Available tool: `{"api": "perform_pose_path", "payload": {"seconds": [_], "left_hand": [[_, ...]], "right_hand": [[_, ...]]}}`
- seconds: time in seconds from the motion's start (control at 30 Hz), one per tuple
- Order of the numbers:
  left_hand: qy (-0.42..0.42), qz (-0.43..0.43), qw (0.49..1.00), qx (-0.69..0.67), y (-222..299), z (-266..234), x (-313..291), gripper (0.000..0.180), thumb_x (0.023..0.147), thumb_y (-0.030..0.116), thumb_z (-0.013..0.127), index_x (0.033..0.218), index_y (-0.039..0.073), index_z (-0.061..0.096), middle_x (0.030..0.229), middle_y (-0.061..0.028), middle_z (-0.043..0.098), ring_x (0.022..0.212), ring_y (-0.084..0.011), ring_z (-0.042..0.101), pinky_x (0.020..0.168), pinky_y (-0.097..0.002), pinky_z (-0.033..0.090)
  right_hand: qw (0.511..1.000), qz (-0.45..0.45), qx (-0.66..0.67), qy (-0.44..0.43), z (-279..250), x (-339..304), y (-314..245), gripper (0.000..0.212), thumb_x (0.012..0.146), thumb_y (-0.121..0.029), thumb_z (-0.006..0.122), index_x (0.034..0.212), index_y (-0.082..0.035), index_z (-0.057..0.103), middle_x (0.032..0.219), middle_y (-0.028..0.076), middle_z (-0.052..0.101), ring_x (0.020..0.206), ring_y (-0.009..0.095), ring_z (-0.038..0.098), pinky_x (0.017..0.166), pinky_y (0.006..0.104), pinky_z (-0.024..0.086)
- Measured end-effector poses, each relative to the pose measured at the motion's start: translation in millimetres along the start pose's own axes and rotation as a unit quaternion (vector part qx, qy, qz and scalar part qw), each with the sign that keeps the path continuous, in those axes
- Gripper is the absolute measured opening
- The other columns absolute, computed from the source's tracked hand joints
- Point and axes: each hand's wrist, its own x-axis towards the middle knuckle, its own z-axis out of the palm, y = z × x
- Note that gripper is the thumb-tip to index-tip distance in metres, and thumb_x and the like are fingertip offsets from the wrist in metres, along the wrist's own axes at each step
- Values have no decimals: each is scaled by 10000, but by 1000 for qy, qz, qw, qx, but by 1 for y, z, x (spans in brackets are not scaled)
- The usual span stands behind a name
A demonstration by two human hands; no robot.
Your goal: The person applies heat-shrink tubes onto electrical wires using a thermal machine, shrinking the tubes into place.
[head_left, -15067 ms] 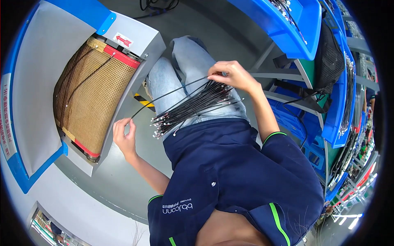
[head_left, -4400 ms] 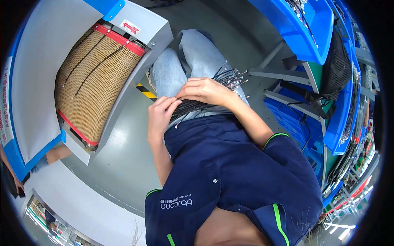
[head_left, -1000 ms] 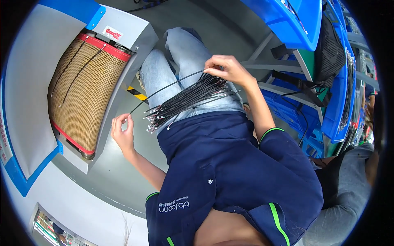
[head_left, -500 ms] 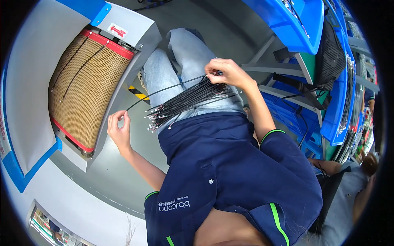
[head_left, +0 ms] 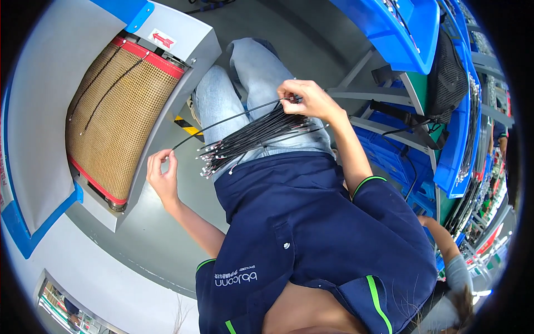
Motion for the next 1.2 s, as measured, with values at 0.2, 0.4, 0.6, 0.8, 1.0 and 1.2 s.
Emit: {"api": "perform_pose_path", "payload": {"seconds": [0.2, 0.4, 0.6, 0.8, 1.0, 1.2], "left_hand": [[0, -9, 1000, -4, 4, -1, -2, 98, 741, -15, 678, 826, 10, 634, 799, -63, 640, 717, -168, 572, 671, -283, 479], [-2, 3, 1000, -6, 6, 0, -4, 97, 740, -15, 676, 824, 7, 632, 800, -64, 642, 716, -168, 577, 673, -283, 481], [-1, 11, 1000, -9, 5, -1, 2, 96, 740, -18, 673, 823, 5, 630, 799, -68, 641, 716, -171, 581, 674, -287, 482], [27, 17, 999, 14, -10, -34, 32, 91, 755, 0, 676, 832, 6, 628, 793, -70, 634, 721, -172, 585, 682, -290, 485], [80, -12, 996, 45, -46, -108, 86, 96, 818, 78, 662, 893, 20, 650, 852, -70, 650, 786, -168, 616, 724, -287, 488], [122, -49, 991, 36, -96, -167, 127, 136, 868, 128, 631, 925, 5, 644, 866, -45, 653, 792, -122, 582, 750, -257, 459]], "right_hand": [[1000, 14, -4, 2, 0, -3, -2, 126, 735, -80, 615, 832, -38, 547, 686, 69, 546, 641, 177, 567, 613, 291, 459], [999, 2, -46, 15, 1, -4, -5, 134, 700, -93, 586, 802, -41, 515, 647, 89, 507, 598, 209, 528, 572, 315, 434], [997, -3, -79, 11, 2, 0, -6, 152, 680, -95, 567, 791, -37, 480, 637, 99, 492, 590, 241, 516, 567, 335, 431], [993, -44, -100, 44, 12, 33, -36, 145, 694, -105, 581, 791, -41, 495, 686, 88, 525, 636, 245, 540, 609, 346, 452], [976, -149, -123, 100, 37, 104, -106, 144, 694, -116, 600, 797, -61, 515, 741, 68, 531, 779, 241, 540, 695, 353, 460], [949, -261, -85, 156, 78, 188, -158, 185, 677, -108, 616, 825, -44, 526, 910, 84, 530, 897, 268, 498, 870, 369, 401]]}}
